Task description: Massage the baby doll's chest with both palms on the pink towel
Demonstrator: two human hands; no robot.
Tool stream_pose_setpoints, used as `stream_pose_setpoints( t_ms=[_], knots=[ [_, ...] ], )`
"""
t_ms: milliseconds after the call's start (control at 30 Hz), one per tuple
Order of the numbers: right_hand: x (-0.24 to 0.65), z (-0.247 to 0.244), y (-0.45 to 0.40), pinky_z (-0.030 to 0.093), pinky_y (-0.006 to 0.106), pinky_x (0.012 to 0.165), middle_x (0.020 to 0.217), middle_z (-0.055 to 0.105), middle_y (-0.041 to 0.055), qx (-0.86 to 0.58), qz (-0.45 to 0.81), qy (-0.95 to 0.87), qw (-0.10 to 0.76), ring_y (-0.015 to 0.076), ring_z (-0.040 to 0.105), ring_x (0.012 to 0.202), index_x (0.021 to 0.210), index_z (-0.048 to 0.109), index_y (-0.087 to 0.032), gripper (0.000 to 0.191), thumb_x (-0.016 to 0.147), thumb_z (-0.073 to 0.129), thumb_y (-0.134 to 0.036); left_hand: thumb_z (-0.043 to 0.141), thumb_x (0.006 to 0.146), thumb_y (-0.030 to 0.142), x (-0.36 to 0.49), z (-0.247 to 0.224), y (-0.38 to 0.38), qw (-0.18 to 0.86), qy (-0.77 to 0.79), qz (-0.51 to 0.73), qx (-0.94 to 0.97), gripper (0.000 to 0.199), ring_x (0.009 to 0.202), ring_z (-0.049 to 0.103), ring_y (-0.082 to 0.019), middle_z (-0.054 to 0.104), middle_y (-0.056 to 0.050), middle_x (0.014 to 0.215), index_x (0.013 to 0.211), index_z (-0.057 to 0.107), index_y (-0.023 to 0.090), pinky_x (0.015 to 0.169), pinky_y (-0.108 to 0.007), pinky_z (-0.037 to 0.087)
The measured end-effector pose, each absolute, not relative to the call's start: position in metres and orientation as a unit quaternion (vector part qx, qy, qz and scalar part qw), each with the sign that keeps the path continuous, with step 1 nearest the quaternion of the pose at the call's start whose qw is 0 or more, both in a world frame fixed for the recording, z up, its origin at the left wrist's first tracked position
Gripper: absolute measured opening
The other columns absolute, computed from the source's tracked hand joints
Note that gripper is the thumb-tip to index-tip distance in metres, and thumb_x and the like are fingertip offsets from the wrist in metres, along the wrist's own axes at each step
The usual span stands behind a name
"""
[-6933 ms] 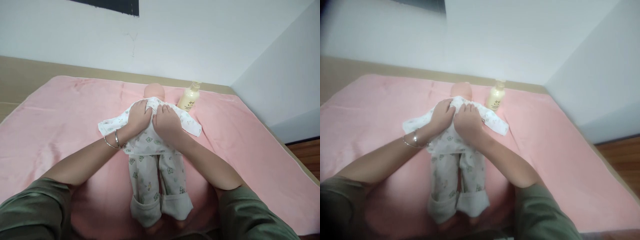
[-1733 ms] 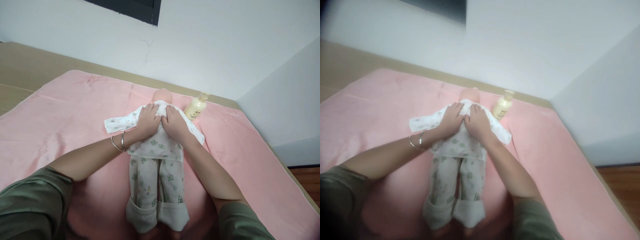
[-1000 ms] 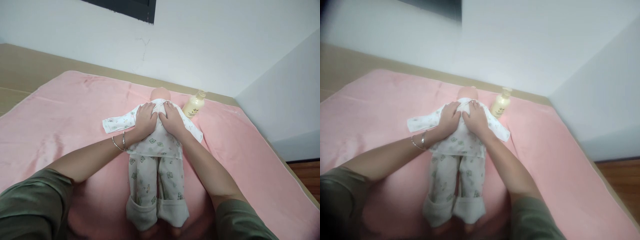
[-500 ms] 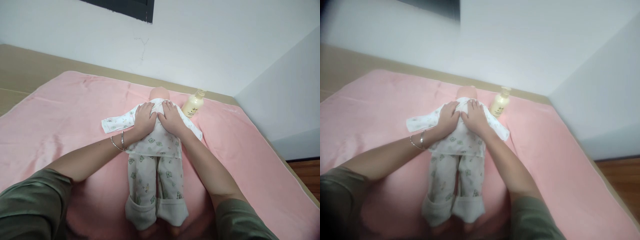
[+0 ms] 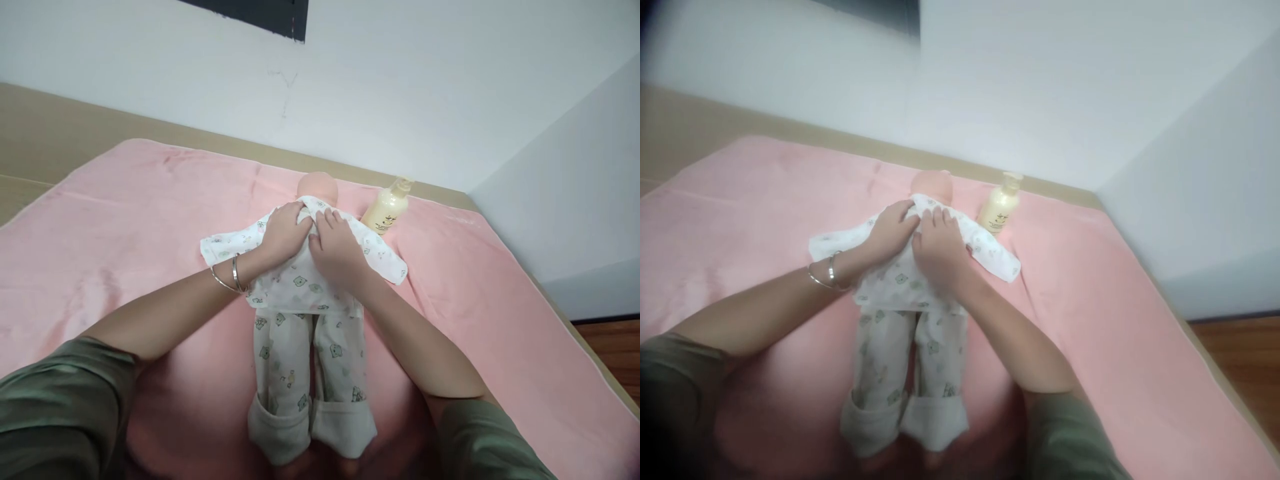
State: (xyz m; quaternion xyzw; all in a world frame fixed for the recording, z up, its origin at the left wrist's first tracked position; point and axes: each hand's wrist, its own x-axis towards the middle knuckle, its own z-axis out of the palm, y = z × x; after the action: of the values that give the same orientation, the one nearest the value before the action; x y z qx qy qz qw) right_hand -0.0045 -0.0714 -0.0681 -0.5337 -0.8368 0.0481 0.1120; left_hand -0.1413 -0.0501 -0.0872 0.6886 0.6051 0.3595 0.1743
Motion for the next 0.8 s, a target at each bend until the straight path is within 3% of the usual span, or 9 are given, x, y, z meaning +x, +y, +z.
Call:
stream_pose_setpoints(
  t_ms=[133, 200, 333, 433, 533, 633, 733, 800],
  knots=[
    [-0.003, -0.065, -0.073, 0.026, 0.055, 0.128, 0.164, 0.038, 0.0235, -0.509, 0.060, -0.852, 0.108, 0.0383, 0.029, 0.156, 0.154, 0.042, -0.001, 0.058, 0.101, 0.030, -0.020, 0.039, 0.091, 0.026, -0.141, -0.085, -0.051, 0.155, 0.625, 0.339, 0.686, 0.033, 0.108, 0.066, -0.032, 0.073, -0.015, 0.110, 0.106, 0.066, 0.015, 0.105, -0.050, 0.050],
    [0.003, -0.064, -0.061, 0.027, 0.053, 0.129, 0.164, 0.038, 0.0226, -0.515, 0.087, -0.845, 0.113, 0.0358, 0.031, 0.156, 0.153, 0.042, 0.000, 0.058, 0.100, 0.030, -0.021, 0.038, 0.092, 0.024, -0.135, -0.088, -0.058, 0.110, 0.632, 0.319, 0.698, 0.037, 0.119, 0.063, -0.034, 0.071, -0.018, 0.121, 0.116, 0.064, 0.012, 0.110, -0.052, 0.046],
    [0.015, -0.067, -0.035, 0.019, 0.050, 0.132, 0.169, 0.023, 0.0253, -0.533, 0.107, -0.834, 0.096, 0.0357, 0.019, 0.160, 0.159, 0.024, 0.007, 0.070, 0.099, 0.034, -0.028, 0.035, 0.094, 0.020, -0.120, -0.100, -0.074, 0.046, 0.612, 0.303, 0.729, 0.049, 0.145, 0.046, -0.034, 0.056, -0.019, 0.149, 0.139, 0.054, 0.008, 0.122, -0.053, 0.034],
    [0.017, -0.070, -0.032, 0.020, 0.052, 0.131, 0.170, 0.021, 0.0260, -0.527, 0.095, -0.840, 0.085, 0.0355, 0.018, 0.160, 0.159, 0.022, 0.008, 0.071, 0.100, 0.032, -0.029, 0.035, 0.094, 0.019, -0.118, -0.104, -0.075, 0.054, 0.600, 0.309, 0.736, 0.053, 0.150, 0.040, -0.032, 0.051, -0.017, 0.156, 0.144, 0.050, 0.009, 0.126, -0.053, 0.030],
    [0.014, -0.069, -0.043, 0.023, 0.055, 0.129, 0.167, 0.028, 0.0273, -0.523, 0.069, -0.845, 0.085, 0.0374, 0.025, 0.158, 0.158, 0.025, 0.008, 0.069, 0.101, 0.029, -0.031, 0.036, 0.092, 0.019, -0.125, -0.100, -0.063, 0.094, 0.605, 0.321, 0.723, 0.048, 0.141, 0.051, -0.032, 0.060, -0.016, 0.146, 0.134, 0.058, 0.013, 0.122, -0.053, 0.036],
    [0.007, -0.064, -0.062, 0.025, 0.057, 0.128, 0.166, 0.032, 0.0262, -0.513, 0.051, -0.854, 0.077, 0.0387, 0.030, 0.156, 0.156, 0.031, 0.007, 0.066, 0.101, 0.031, -0.030, 0.037, 0.090, 0.022, -0.135, -0.093, -0.049, 0.128, 0.615, 0.336, 0.702, 0.036, 0.118, 0.064, -0.031, 0.072, -0.014, 0.121, 0.111, 0.066, 0.018, 0.110, -0.052, 0.047],
    [0.001, -0.061, -0.074, 0.026, 0.056, 0.128, 0.165, 0.036, 0.0234, -0.507, 0.042, -0.856, 0.087, 0.0383, 0.031, 0.155, 0.155, 0.038, 0.003, 0.063, 0.098, 0.035, -0.025, 0.036, 0.091, 0.024, -0.140, -0.090, -0.042, 0.140, 0.620, 0.342, 0.692, 0.030, 0.101, 0.066, -0.029, 0.074, -0.012, 0.105, 0.097, 0.065, 0.020, 0.100, -0.048, 0.052],
    [0.001, -0.062, -0.071, 0.026, 0.054, 0.128, 0.163, 0.041, 0.0217, -0.508, 0.053, -0.853, 0.106, 0.0364, 0.034, 0.154, 0.153, 0.042, 0.000, 0.060, 0.099, 0.033, -0.023, 0.035, 0.091, 0.023, -0.140, -0.091, -0.043, 0.122, 0.628, 0.331, 0.694, 0.031, 0.101, 0.067, -0.030, 0.073, -0.012, 0.103, 0.097, 0.065, 0.020, 0.100, -0.049, 0.052]
  ],
)
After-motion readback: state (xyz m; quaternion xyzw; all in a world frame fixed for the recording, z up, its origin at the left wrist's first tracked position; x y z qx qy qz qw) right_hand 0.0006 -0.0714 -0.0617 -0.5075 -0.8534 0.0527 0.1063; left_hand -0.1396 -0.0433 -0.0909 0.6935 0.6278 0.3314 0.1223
